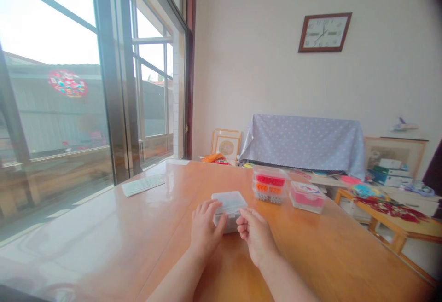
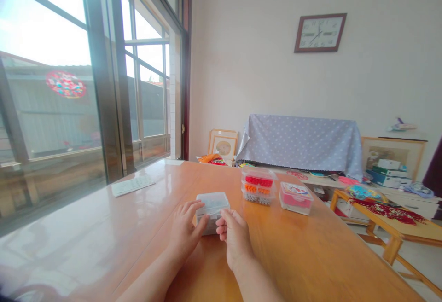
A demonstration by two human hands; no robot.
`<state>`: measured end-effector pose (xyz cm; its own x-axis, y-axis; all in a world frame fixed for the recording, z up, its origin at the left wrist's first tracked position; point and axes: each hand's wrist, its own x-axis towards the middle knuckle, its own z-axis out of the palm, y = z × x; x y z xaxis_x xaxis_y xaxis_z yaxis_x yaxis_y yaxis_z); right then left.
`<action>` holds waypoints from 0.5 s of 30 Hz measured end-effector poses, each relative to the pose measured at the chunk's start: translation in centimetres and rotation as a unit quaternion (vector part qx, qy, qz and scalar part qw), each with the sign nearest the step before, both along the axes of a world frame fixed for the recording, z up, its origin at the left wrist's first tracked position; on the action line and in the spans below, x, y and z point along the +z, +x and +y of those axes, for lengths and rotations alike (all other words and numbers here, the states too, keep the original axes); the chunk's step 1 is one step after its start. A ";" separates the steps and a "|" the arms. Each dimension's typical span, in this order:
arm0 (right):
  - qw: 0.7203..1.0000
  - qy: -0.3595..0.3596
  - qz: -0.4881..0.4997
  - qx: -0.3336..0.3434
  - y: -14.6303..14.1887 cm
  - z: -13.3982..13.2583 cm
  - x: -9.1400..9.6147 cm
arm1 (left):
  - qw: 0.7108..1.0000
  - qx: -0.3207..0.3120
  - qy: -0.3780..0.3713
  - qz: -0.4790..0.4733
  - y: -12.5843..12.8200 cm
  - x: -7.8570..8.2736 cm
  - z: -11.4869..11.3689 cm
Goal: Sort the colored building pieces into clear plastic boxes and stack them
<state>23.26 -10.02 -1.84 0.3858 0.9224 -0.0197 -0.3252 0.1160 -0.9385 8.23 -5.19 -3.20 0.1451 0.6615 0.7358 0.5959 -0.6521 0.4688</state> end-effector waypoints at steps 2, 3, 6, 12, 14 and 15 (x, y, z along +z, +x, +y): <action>0.999 0.007 -0.040 -0.013 -0.1 -0.2 0.2 | 1.000 0.004 0.011 -0.016 -0.2 0.3 -0.1; 0.998 0.007 -0.060 -0.021 -0.1 -0.2 0.2 | 1.000 0.004 0.016 -0.026 -0.3 0.3 0.0; 0.992 0.011 -0.117 -0.042 -0.4 -0.2 0.2 | 0.998 0.008 0.026 -0.062 -0.8 0.4 0.5; 0.957 0.079 -0.281 0.012 -0.5 0.5 -0.7 | 0.995 0.025 0.021 -0.094 -1.5 0.9 1.5; 0.946 0.084 -0.313 0.023 -0.5 0.7 -1.0 | 0.995 0.028 0.016 -0.095 -1.5 1.4 1.6; 0.944 0.082 -0.318 0.022 -0.4 0.8 -1.2 | 0.995 0.027 0.012 -0.090 -1.5 1.8 1.6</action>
<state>22.85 -9.27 -3.04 0.2330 0.9082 0.3476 0.2895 0.2764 -0.9164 6.75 -3.58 -1.44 -0.0260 0.6469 0.7621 0.5375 -0.6337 0.5563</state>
